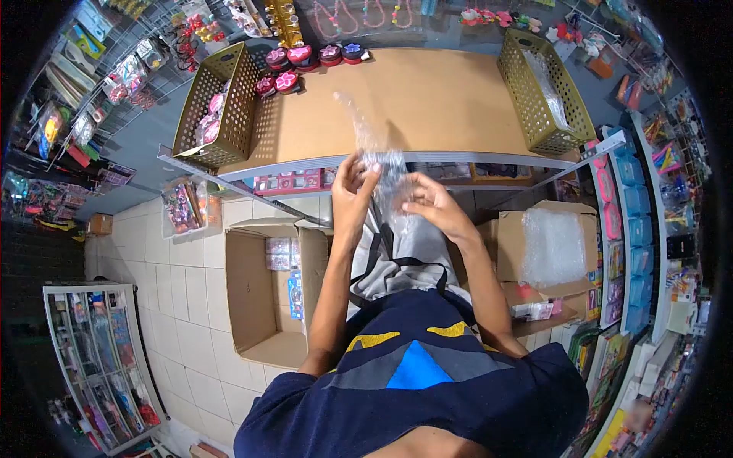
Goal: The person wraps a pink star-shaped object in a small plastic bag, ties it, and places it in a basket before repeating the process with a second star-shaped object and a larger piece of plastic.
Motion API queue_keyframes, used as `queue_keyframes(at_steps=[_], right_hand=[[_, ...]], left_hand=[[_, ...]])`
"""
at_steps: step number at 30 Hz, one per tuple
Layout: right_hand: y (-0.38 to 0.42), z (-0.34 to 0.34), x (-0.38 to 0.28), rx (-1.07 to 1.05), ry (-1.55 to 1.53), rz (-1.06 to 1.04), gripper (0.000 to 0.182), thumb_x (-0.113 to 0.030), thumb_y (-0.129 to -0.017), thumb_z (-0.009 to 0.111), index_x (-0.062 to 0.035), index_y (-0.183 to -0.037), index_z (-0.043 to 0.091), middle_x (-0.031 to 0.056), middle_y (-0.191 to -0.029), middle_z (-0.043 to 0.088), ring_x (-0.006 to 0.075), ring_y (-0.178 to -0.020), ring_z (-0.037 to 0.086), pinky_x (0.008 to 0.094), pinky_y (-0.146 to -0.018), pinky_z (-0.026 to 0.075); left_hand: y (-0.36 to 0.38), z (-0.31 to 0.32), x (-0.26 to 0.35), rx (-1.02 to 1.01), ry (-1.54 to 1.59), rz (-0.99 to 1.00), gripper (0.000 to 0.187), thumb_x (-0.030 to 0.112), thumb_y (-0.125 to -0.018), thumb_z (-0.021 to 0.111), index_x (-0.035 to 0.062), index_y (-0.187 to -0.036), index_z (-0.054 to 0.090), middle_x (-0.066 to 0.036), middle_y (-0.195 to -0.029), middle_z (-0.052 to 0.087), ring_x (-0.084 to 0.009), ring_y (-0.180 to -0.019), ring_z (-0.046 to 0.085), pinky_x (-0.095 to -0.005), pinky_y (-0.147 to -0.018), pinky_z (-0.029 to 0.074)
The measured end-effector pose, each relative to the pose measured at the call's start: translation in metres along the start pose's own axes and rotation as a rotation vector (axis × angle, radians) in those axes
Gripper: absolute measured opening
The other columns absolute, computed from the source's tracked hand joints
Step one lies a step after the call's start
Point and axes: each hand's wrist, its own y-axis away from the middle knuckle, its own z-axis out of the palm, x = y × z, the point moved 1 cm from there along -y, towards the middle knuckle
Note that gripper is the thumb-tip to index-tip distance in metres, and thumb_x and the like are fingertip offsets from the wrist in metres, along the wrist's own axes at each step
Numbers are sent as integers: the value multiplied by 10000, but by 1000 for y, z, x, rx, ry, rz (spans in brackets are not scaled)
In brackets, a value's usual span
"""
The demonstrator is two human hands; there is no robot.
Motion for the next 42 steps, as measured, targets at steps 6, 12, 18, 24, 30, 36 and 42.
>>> queue_keyframes(at_steps=[6,12,18,24,30,36,42], right_hand=[[13,5,25,-81,63,2,345,61,-823,614,-18,-1148,527,112,-927,696,189,-927,667,330,-856,519],[15,15,16,72,87,-50,302,64,-788,635,-7,-1074,568,67,-846,688,150,-811,674,273,-699,536],[20,8,22,26,269,-18,400,-81,-826,729,-25,-1183,558,73,-1098,630,165,-1007,624,310,-831,528],[21,20,-49,158,317,-279,531,-129,-852,760,-17,-1296,491,79,-1223,596,162,-1078,598,306,-869,505],[2,18,-52,279,107,-294,158,-101,-865,746,10,-962,689,36,-898,696,77,-851,635,223,-776,505],[3,23,-44,294,67,-264,71,-19,-873,709,-7,-893,642,29,-859,678,68,-805,620,222,-748,497],[5,21,-40,163,180,-270,240,-124,-824,796,-38,-943,606,-24,-814,601,47,-784,579,201,-719,479]], left_hand=[[-24,-12,35,128,42,80,277,192,-973,626,-24,-1146,638,-66,-1017,681,-108,-873,637,-243,-726,534],[-1,7,50,30,163,166,307,219,-988,603,-30,-1168,607,-93,-1089,651,-131,-960,629,-268,-775,527],[13,9,30,-110,-39,180,240,26,-919,669,-41,-1139,602,-72,-1048,666,-99,-980,605,-247,-826,497],[9,2,27,-237,-52,180,110,25,-904,683,-39,-984,643,-48,-912,669,-64,-827,604,-213,-724,484],[24,8,33,-227,-98,129,91,45,-917,672,-34,-871,671,-23,-824,648,-59,-733,561,-204,-650,444],[27,5,33,-223,26,105,185,81,-913,689,-36,-1047,634,-52,-940,663,-104,-869,614,-250,-783,503],[14,21,47,-260,-6,94,136,30,-897,688,-28,-1010,640,-68,-993,644,-118,-939,609,-252,-793,513]])
